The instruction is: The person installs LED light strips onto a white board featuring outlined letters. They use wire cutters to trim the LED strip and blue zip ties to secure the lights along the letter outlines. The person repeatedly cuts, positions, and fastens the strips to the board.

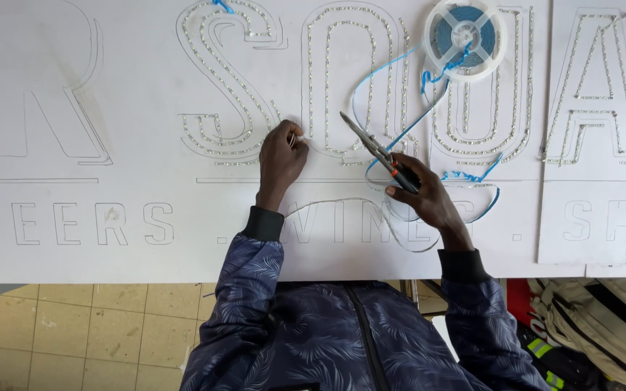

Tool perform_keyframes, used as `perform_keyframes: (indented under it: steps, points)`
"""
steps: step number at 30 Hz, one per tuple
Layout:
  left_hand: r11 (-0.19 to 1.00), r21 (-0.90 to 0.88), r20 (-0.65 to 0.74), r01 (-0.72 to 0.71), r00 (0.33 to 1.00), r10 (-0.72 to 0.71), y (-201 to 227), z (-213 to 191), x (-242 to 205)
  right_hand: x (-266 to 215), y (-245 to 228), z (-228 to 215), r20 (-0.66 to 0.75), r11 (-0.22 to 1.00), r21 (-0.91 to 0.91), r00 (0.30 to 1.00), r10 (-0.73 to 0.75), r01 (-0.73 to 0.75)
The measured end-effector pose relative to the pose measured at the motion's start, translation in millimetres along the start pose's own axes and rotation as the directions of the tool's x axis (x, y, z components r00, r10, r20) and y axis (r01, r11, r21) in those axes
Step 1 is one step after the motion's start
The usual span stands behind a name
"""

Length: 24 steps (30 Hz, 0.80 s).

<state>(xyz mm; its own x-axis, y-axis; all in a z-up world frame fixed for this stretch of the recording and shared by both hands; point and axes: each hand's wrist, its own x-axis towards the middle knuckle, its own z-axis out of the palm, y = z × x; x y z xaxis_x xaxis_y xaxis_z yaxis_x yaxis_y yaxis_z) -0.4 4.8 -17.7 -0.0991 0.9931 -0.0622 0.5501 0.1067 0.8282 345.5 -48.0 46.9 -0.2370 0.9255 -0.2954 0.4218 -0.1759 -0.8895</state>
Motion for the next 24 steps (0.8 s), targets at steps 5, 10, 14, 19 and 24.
perform_keyframes:
  steps: [5, 10, 14, 19, 24]
  points:
    - [0.998, 0.067, -0.057, -0.001, 0.998, 0.005, 18.2, 0.3, -3.1, -8.9, -6.9, 16.9, -0.038, 0.999, -0.002, 0.998, -0.041, 0.041]
    - [0.992, 0.125, -0.059, 0.018, 0.998, -0.011, 17.9, 2.3, -0.7, -12.9, -9.2, 26.2, -0.085, 0.992, -0.043, 0.989, -0.119, 0.116]
    - [0.988, 0.153, -0.046, -0.003, 0.999, 0.01, 17.8, 0.6, 2.2, -14.9, -15.6, 28.5, -0.107, 0.993, -0.039, 0.988, -0.112, 0.108]
    - [0.971, 0.239, -0.057, -0.021, 0.998, 0.036, 16.0, 7.8, 2.3, -15.4, -6.0, 31.2, -0.131, 0.992, -0.032, 0.983, -0.125, 0.122]
    - [0.954, 0.298, -0.11, -0.021, 0.992, 0.057, 35.3, 9.0, -6.4, -14.6, 6.0, 35.3, -0.153, 0.986, -0.075, 0.975, -0.158, 0.148]
